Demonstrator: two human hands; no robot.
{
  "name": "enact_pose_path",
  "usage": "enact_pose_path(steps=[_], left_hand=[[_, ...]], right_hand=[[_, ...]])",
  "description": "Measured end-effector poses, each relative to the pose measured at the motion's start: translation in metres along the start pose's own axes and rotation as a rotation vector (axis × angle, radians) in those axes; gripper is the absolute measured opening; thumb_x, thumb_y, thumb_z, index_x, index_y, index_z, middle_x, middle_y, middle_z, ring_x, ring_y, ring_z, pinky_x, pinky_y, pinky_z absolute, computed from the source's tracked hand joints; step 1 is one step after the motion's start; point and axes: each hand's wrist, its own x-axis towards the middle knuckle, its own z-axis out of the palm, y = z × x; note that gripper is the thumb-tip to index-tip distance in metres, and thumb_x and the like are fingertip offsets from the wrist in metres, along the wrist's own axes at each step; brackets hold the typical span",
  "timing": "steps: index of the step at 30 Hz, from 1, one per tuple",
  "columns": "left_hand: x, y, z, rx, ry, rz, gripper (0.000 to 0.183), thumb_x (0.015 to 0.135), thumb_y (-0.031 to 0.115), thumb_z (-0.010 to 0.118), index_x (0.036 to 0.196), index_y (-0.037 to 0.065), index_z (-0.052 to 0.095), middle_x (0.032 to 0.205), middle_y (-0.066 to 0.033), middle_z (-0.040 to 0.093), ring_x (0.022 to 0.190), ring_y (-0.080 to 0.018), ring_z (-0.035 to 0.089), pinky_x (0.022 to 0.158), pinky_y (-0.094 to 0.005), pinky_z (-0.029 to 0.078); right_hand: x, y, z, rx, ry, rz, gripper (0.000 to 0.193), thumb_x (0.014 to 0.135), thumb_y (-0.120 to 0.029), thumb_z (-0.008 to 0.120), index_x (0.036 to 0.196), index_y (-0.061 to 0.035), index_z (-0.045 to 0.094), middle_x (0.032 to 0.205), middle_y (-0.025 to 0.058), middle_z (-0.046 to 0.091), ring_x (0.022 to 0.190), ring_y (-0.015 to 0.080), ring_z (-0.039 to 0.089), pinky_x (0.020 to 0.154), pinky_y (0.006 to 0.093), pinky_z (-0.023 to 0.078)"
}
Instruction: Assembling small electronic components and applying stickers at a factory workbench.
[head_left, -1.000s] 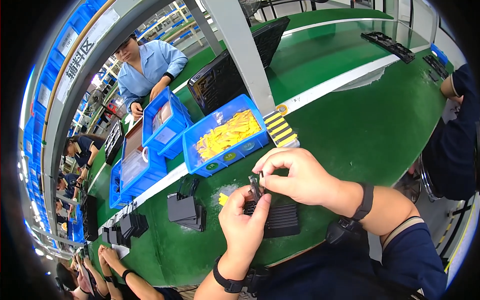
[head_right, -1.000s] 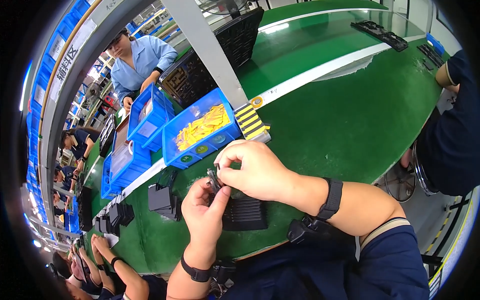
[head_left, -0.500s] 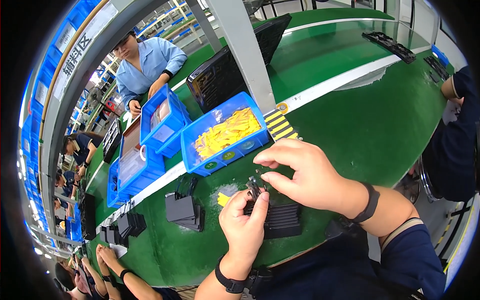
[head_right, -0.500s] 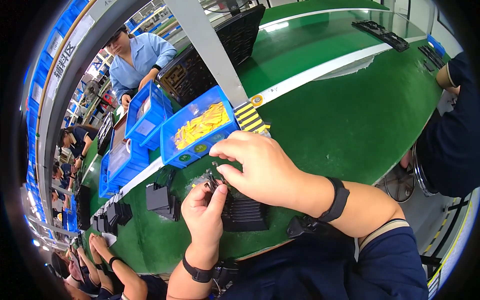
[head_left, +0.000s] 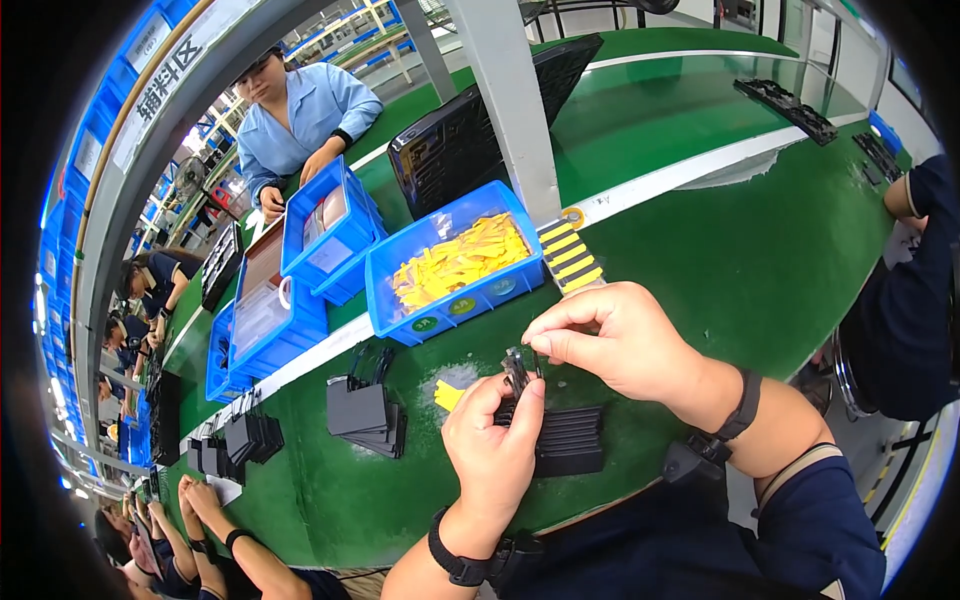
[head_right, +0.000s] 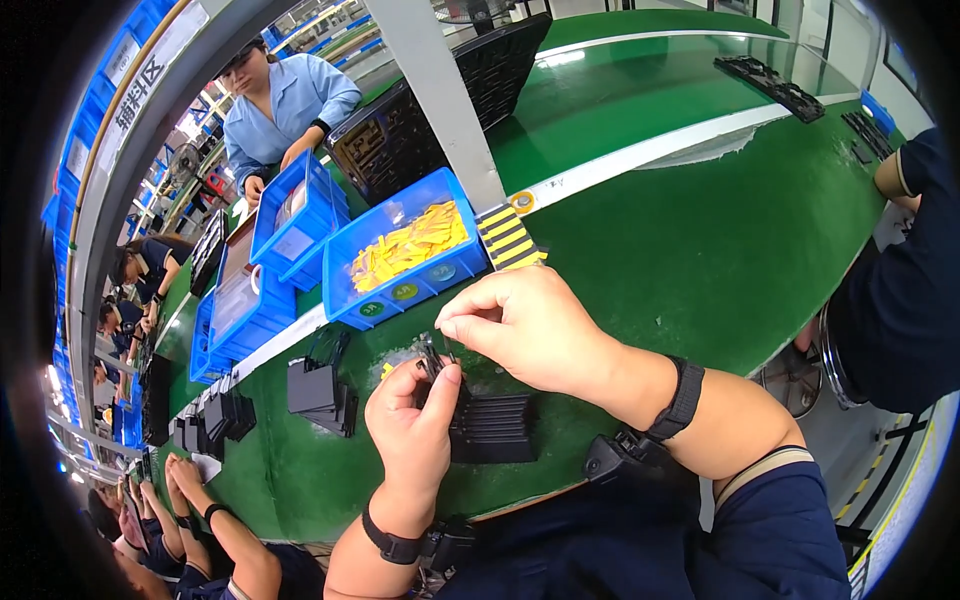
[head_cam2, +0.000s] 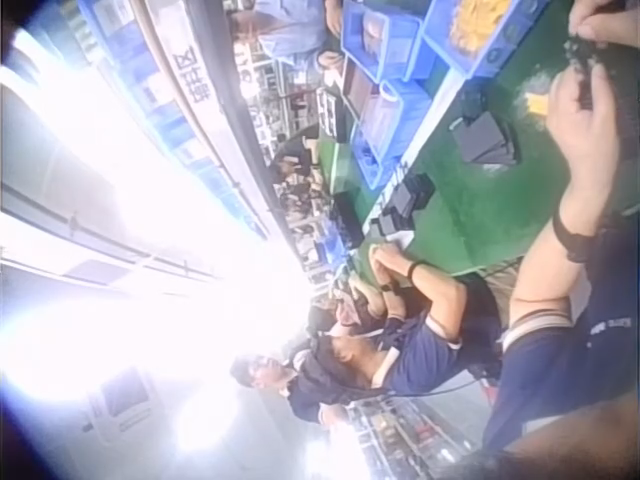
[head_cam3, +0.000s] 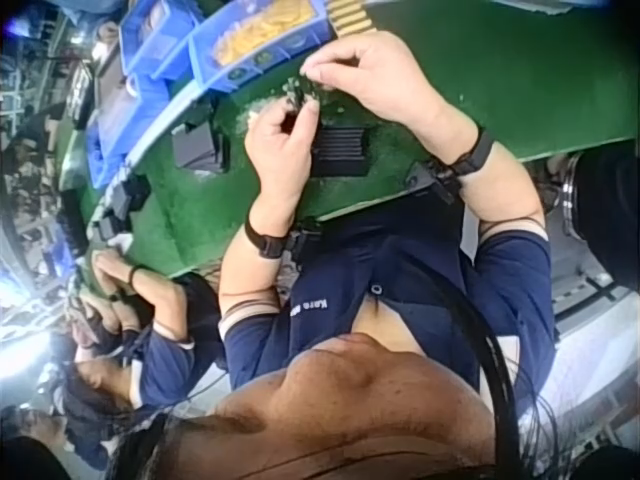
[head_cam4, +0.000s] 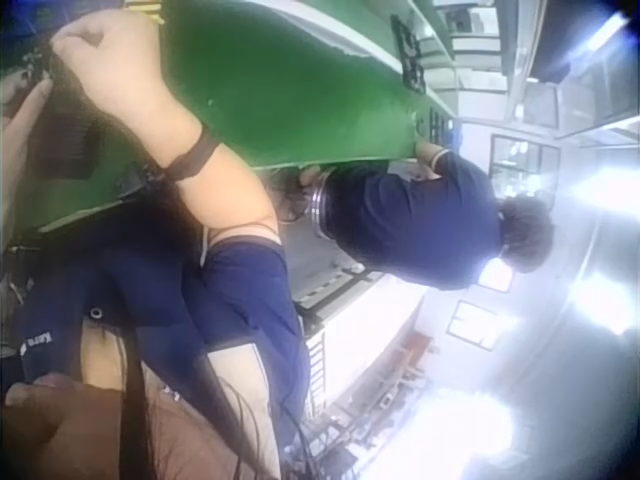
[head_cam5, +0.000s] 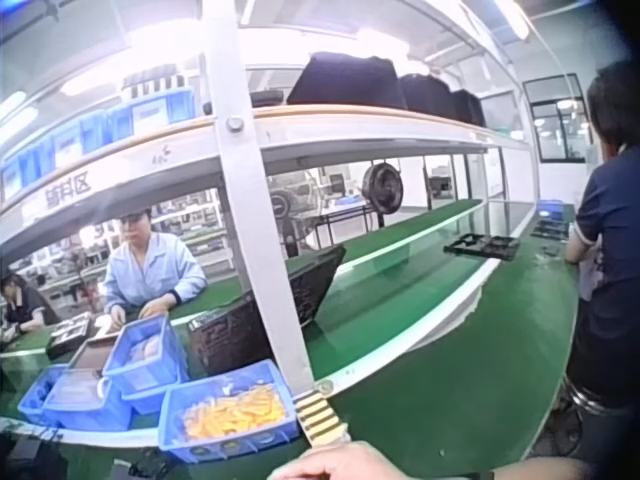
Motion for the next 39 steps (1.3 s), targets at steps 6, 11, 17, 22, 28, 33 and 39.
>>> enact_pose_path(steps=[6, 11, 17, 22, 28, 33, 39], left_hand=[[0.001, -0.001, 0.0, 0.005, -0.007, -0.042, 0.009, 0.077, 0.008, 0.069, 0.082, 0.001, 0.066, 0.074, -0.0092, 0.064, 0.064, -0.0173, 0.059, 0.06, -0.0266, 0.045], [0.0, -0.001, 0.0, -0.003, 0.0, -0.047, 0.009, 0.077, 0.007, 0.069, 0.083, 0.001, 0.066, 0.074, -0.0092, 0.064, 0.064, -0.0173, 0.06, 0.061, -0.0265, 0.045], [-0.003, -0.005, 0.002, -0.067, 0.005, -0.039, 0.007, 0.081, 0.003, 0.068, 0.086, -0.001, 0.065, 0.076, 0.002, 0.06, 0.066, -0.0038, 0.049, 0.061, -0.0183, 0.04], [-0.003, -0.013, 0.0, -0.118, -0.033, -0.037, 0.013, 0.082, 0.002, 0.067, 0.094, -0.001, 0.062, 0.084, 0.0003, 0.06, 0.071, -0.0053, 0.053, 0.066, -0.0191, 0.043], [-0.001, -0.017, 0.003, -0.151, 0.014, -0.005, 0.019, 0.074, 0.005, 0.073, 0.089, 0.003, 0.062, 0.076, -0.0027, 0.059, 0.069, -0.011, 0.053, 0.063, -0.0237, 0.044], [-0.002, -0.01, 0.003, -0.354, 0.002, -0.115, 0.017, 0.077, 0.001, 0.07, 0.092, 0.0, 0.061, 0.086, -0.0028, 0.063, 0.077, -0.0074, 0.057, 0.071, -0.0214, 0.046], [-0.004, -0.009, 0.002, -0.461, -0.002, -0.124, 0.016, 0.079, -0.003, 0.068, 0.093, -0.001, 0.06, 0.088, -0.0031, 0.063, 0.08, -0.0075, 0.057, 0.073, -0.0211, 0.046]], right_hand=[[0.001, 0.003, 0.0, -0.009, -0.034, 0.052, 0.012, 0.086, -0.006, 0.062, 0.091, 0.0023, 0.068, 0.078, 0.005, 0.066, 0.069, 0.0062, 0.058, 0.06, 0.0206, 0.047], [-0.001, 0.003, 0.003, -0.055, -0.024, -0.05, 0.01, 0.086, -0.005, 0.06, 0.088, 0.0023, 0.066, 0.078, 0.0038, 0.065, 0.069, 0.0057, 0.057, 0.06, 0.0214, 0.046], [-0.001, 0.013, 0.005, -0.341, 0.093, -0.295, 0.006, 0.081, -0.004, 0.059, 0.086, -0.0011, 0.063, 0.072, 0.0047, 0.059, 0.067, 0.0135, 0.057, 0.06, 0.0266, 0.045], [0.001, 0.011, 0.011, -0.491, 0.286, -0.587, 0.007, 0.076, -0.007, 0.061, 0.081, -0.0021, 0.06, 0.093, 0.0118, 0.058, 0.085, 0.0283, 0.058, 0.073, 0.0357, 0.047], [-0.003, 0.011, 0.014, -0.463, 0.226, -0.583, 0.01, 0.072, -0.008, 0.065, 0.079, -0.0035, 0.059, 0.105, 0.0134, 0.055, 0.098, 0.0322, 0.054, 0.086, 0.0401, 0.043], [-0.002, 0.016, 0.014, -0.484, 0.204, -0.534, 0.009, 0.073, -0.008, 0.065, 0.078, -0.003, 0.06, 0.1, 0.0132, 0.058, 0.095, 0.0299, 0.056, 0.083, 0.038, 0.045], [0.002, 0.021, 0.011, -0.224, 0.015, -0.311, 0.009, 0.075, -0.008, 0.065, 0.083, -0.0025, 0.065, 0.102, 0.0107, 0.062, 0.095, 0.0225, 0.06, 0.083, 0.0343, 0.047]])
